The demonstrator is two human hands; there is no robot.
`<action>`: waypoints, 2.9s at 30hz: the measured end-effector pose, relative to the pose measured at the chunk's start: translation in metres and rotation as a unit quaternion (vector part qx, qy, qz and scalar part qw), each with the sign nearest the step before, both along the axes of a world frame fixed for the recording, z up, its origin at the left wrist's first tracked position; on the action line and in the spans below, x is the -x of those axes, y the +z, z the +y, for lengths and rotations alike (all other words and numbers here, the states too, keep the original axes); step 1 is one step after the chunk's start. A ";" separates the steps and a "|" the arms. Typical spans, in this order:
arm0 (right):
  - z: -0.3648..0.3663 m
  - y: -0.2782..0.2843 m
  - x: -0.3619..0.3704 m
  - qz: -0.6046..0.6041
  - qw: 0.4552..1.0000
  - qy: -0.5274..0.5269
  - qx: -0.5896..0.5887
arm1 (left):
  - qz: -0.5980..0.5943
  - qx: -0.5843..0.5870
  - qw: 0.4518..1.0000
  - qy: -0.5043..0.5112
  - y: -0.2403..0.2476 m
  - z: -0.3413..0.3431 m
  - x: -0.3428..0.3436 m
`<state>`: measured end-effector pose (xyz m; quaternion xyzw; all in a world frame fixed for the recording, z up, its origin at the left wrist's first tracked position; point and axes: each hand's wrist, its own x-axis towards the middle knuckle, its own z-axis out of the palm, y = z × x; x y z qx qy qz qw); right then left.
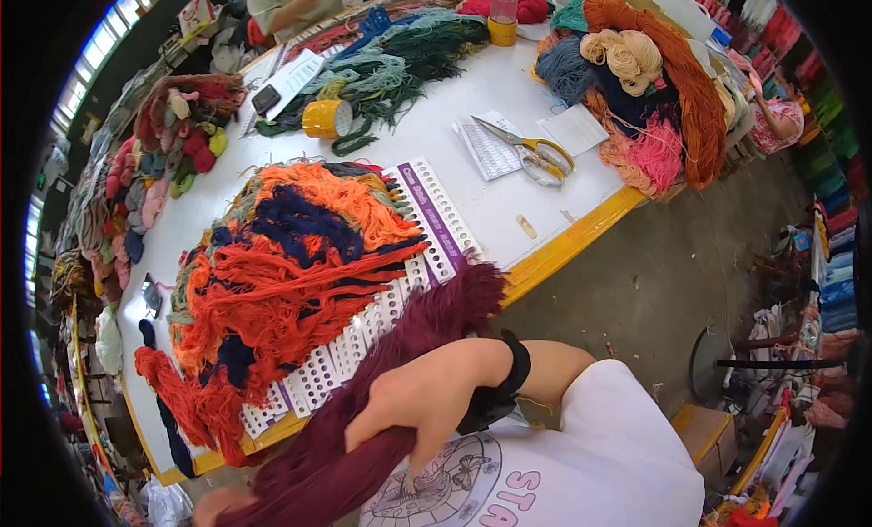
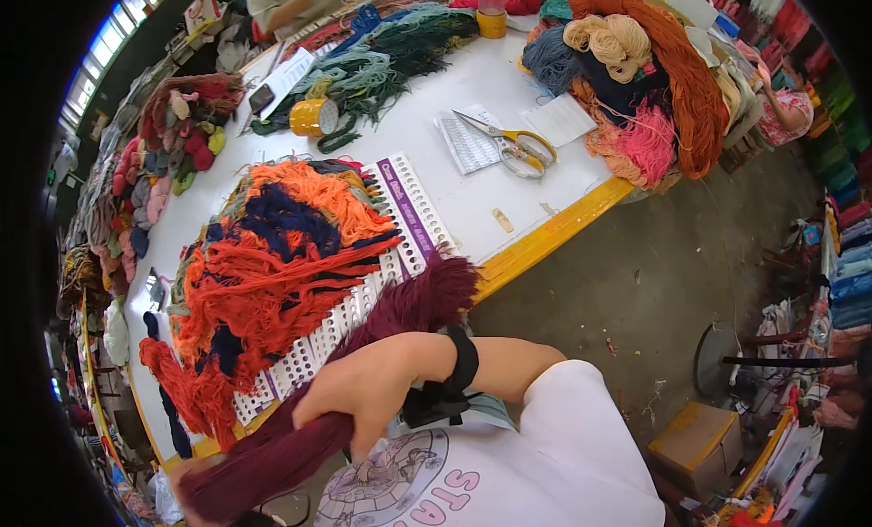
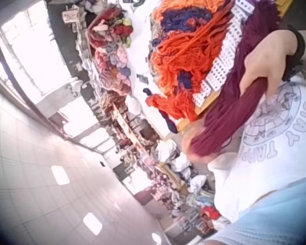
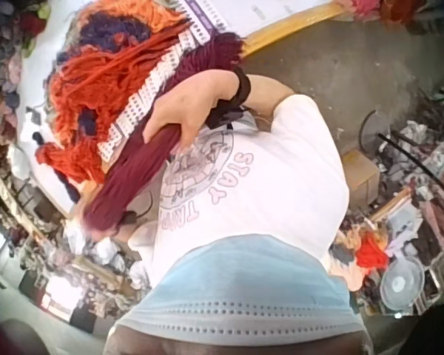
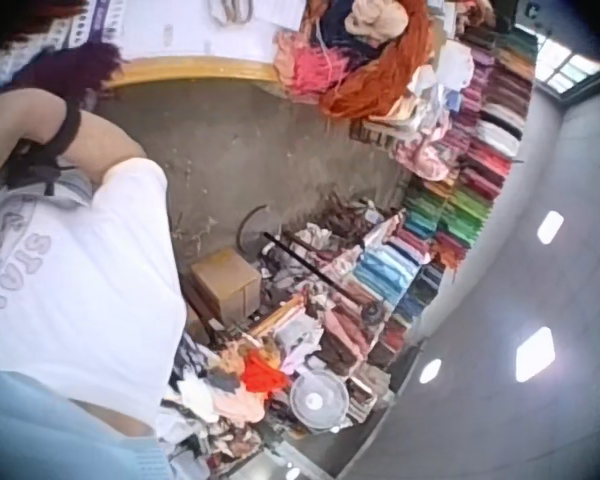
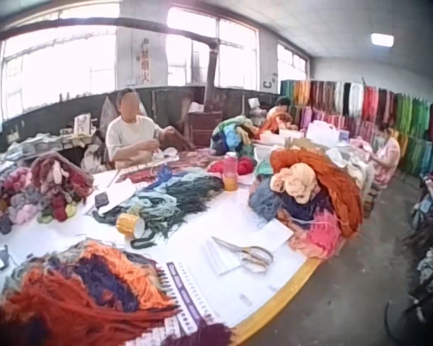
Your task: The person sorts through bundles of thread by hand, pulling individual strands and threading them through holes in paper cards. After filling the cards, the person moves them aside and picks up a bundle of purple thread to continue the process.
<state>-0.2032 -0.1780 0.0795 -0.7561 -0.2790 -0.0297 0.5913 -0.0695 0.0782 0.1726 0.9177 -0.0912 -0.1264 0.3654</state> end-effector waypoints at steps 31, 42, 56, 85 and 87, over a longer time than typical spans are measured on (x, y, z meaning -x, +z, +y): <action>0.201 -0.092 -0.274 0.037 0.943 -0.014 0.330 | -0.033 0.807 0.587 -0.054 -0.032 0.283 -0.020; 0.242 -0.128 -0.367 -0.195 0.835 -0.019 0.515 | 0.070 0.855 0.507 0.082 -0.055 0.337 -0.063; 0.201 -0.071 -0.353 -0.049 0.923 -0.310 0.222 | -0.121 0.388 0.912 -0.055 -0.209 0.191 -0.103; -0.014 -0.074 -0.354 0.237 0.935 -0.263 0.013 | -0.261 -0.012 0.948 -0.180 -0.268 0.065 -0.058; -0.041 -0.067 -0.345 0.290 0.901 -0.316 0.064 | -0.263 -0.006 0.948 -0.181 -0.268 0.065 -0.059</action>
